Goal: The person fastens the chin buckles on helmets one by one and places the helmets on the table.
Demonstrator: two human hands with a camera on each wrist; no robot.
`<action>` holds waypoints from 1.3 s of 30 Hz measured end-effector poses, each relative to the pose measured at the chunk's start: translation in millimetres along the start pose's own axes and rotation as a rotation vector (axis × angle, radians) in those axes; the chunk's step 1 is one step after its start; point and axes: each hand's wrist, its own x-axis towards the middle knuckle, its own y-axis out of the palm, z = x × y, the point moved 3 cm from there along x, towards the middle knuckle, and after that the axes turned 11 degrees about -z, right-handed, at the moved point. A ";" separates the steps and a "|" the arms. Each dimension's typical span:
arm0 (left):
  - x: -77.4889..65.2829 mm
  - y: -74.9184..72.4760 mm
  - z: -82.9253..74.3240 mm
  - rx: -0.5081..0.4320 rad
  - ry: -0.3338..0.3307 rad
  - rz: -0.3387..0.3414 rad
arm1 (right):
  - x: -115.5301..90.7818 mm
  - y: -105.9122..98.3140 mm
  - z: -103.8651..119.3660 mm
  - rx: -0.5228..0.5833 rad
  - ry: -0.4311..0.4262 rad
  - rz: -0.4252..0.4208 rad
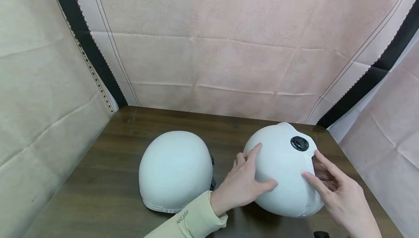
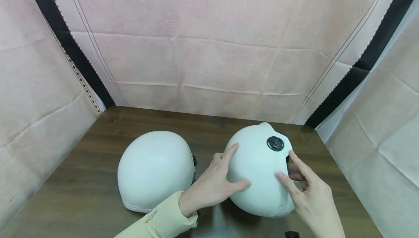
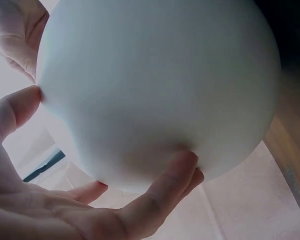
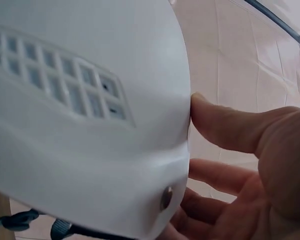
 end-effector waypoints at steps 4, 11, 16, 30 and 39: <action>-0.1 -0.6 -0.6 0.021 0.010 0.001 | 0.6 -0.1 1.6 -0.005 -0.013 0.013; -0.3 -3.0 -1.7 0.042 0.020 -0.022 | 1.7 0.9 4.2 0.006 -0.053 0.044; -0.7 -5.3 -2.5 0.043 0.030 -0.046 | 2.0 2.7 6.1 0.029 -0.067 0.072; -1.8 -7.3 -7.0 0.126 0.137 -0.096 | -3.4 8.6 13.8 0.132 -0.074 0.088; 1.3 -9.8 -1.3 0.129 0.145 -0.052 | 13.0 20.4 -50.0 0.131 0.240 0.179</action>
